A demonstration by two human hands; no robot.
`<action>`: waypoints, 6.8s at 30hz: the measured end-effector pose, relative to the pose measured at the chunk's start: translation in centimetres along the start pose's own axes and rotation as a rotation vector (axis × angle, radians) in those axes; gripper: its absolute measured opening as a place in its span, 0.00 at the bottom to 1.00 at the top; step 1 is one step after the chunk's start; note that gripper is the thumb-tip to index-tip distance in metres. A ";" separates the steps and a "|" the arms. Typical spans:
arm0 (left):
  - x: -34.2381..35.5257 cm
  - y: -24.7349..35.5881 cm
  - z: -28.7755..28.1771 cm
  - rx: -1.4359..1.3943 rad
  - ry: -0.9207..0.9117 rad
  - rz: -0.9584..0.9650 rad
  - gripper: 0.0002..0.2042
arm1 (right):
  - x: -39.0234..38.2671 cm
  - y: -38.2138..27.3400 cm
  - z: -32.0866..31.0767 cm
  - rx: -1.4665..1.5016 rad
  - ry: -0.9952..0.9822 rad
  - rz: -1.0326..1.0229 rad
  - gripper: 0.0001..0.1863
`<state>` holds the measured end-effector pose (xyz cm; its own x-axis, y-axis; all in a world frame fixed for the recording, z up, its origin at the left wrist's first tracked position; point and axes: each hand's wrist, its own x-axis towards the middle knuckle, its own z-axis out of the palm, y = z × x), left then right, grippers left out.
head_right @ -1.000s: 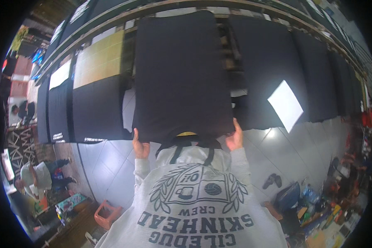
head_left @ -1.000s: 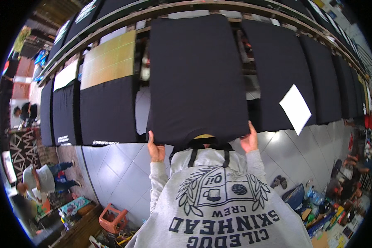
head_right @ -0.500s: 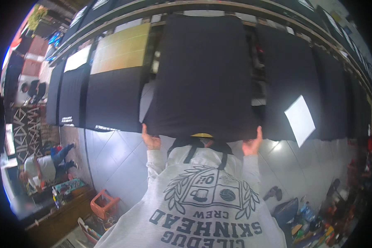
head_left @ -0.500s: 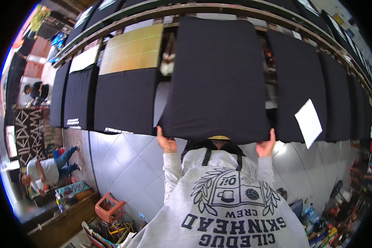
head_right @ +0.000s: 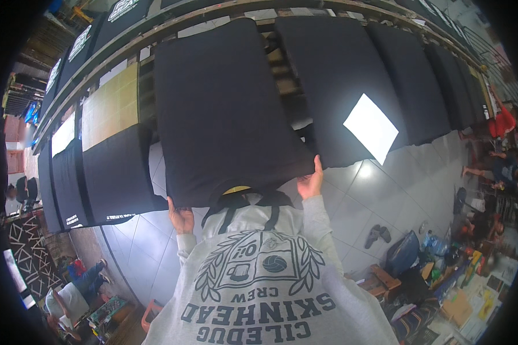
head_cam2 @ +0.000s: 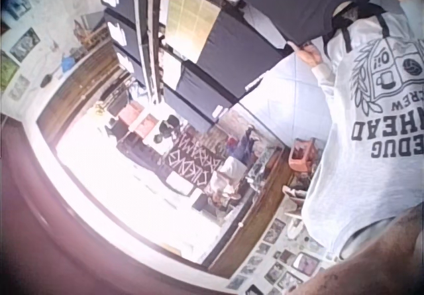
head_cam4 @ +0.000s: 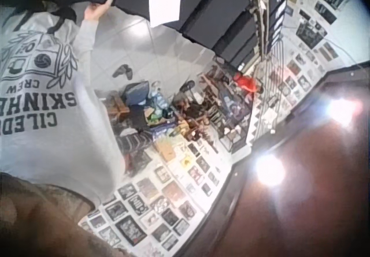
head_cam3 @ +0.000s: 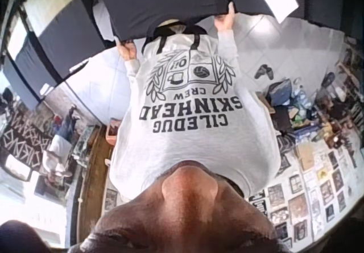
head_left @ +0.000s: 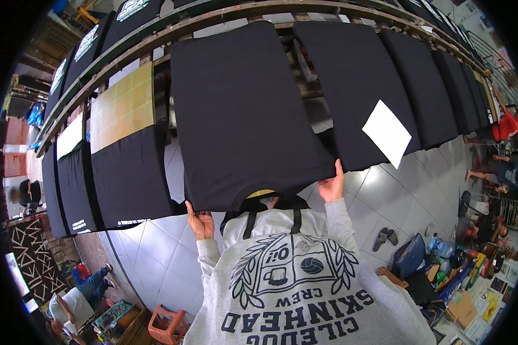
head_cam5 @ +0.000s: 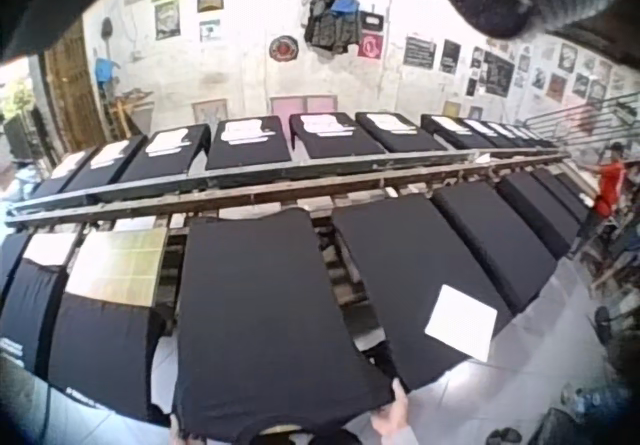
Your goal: The person places black t-shirts onto a long screen-printing table, smoothing each shirt with a white cloth to secure it onto the adhesive surface.
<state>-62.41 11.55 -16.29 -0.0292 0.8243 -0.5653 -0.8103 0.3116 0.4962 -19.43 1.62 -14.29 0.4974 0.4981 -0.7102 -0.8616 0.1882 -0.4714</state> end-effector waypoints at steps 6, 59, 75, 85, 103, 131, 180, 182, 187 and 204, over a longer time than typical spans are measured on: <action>-4.2 -1.0 3.4 0.191 -0.242 -0.159 0.22 | -3.7 2.0 -1.6 0.130 -0.306 0.227 0.36; -10.0 -4.7 0.0 1.059 0.081 -0.197 0.24 | -9.7 4.3 -8.0 -1.398 -0.366 -0.260 0.20; -8.8 -4.9 0.4 1.193 0.043 -0.178 0.22 | -7.4 4.2 -8.9 -1.652 -0.312 -0.389 0.35; 1.2 -6.3 -1.1 1.321 -0.330 0.268 0.17 | 3.9 7.8 -10.2 -1.770 -0.421 -0.569 0.32; 0.7 15.0 7.7 1.658 -0.270 -1.114 0.26 | -0.1 -12.1 5.2 -1.882 -0.854 0.520 0.19; 45.6 10.0 40.3 1.558 -0.351 1.064 0.09 | 36.7 -11.8 48.2 -1.488 -0.697 -0.728 0.08; 37.8 3.4 24.9 0.742 -0.095 -0.352 0.34 | 39.2 -4.0 29.2 -1.110 -0.299 -0.285 0.22; 40.0 5.1 27.4 0.789 -0.134 -0.237 0.34 | 38.2 -3.6 32.4 -0.862 -0.309 -0.178 0.20; 42.5 8.0 35.8 0.937 -0.215 0.199 0.28 | 34.0 -6.6 44.2 -1.056 -0.504 -0.464 0.19; 47.5 9.2 38.7 1.257 -0.227 0.658 0.13 | 37.5 -5.9 47.2 -1.222 -0.605 -1.155 0.10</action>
<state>-48.63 71.87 -13.10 0.0005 0.9989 0.0474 0.3618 -0.0444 0.9312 -0.45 59.16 -13.48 0.3894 0.8447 0.3672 0.5595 0.0998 -0.8228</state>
